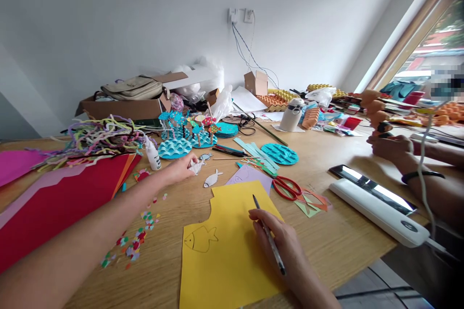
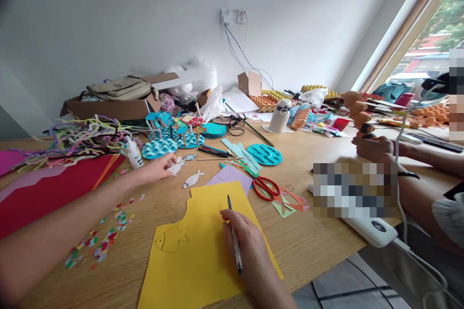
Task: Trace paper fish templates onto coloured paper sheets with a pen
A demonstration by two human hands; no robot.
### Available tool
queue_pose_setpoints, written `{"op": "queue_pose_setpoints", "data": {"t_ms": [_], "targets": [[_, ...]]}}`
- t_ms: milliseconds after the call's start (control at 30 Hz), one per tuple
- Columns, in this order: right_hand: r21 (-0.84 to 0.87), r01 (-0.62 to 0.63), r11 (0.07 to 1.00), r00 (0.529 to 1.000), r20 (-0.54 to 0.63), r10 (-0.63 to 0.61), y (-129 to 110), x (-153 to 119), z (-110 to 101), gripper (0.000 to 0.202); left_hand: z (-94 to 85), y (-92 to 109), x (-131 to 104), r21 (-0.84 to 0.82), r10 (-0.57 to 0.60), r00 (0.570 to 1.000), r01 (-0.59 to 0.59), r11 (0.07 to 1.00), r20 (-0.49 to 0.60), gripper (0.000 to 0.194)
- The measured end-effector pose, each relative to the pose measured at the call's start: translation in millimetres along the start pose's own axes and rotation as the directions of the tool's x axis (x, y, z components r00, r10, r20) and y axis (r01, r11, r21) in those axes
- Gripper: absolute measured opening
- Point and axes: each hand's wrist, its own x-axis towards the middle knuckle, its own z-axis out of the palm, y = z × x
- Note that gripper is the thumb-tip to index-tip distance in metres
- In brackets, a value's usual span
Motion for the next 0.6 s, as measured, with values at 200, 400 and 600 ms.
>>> {"op": "queue_pose_setpoints", "data": {"t_ms": [200, 400, 600], "targets": [[0.023, 0.039, 0.999, 0.995, -0.094, -0.037, -3, 2, -6, 0.024, -3.1, 25, -50, -0.279, 0.121, 0.989, -0.092, 0.956, 0.087, 0.034], [0.066, 0.099, 0.993, 0.985, -0.151, -0.088, -41, -7, -16, 0.018, 28.1, 41, -108, -0.489, 0.140, 0.965, -0.014, 0.872, 0.221, 0.031], [0.146, 0.181, 0.972, 0.983, -0.045, -0.176, -63, -22, 1, 0.026, 55.4, 36, -126, -0.622, 0.106, 0.963, 0.073, 0.780, 0.246, 0.025]]}}
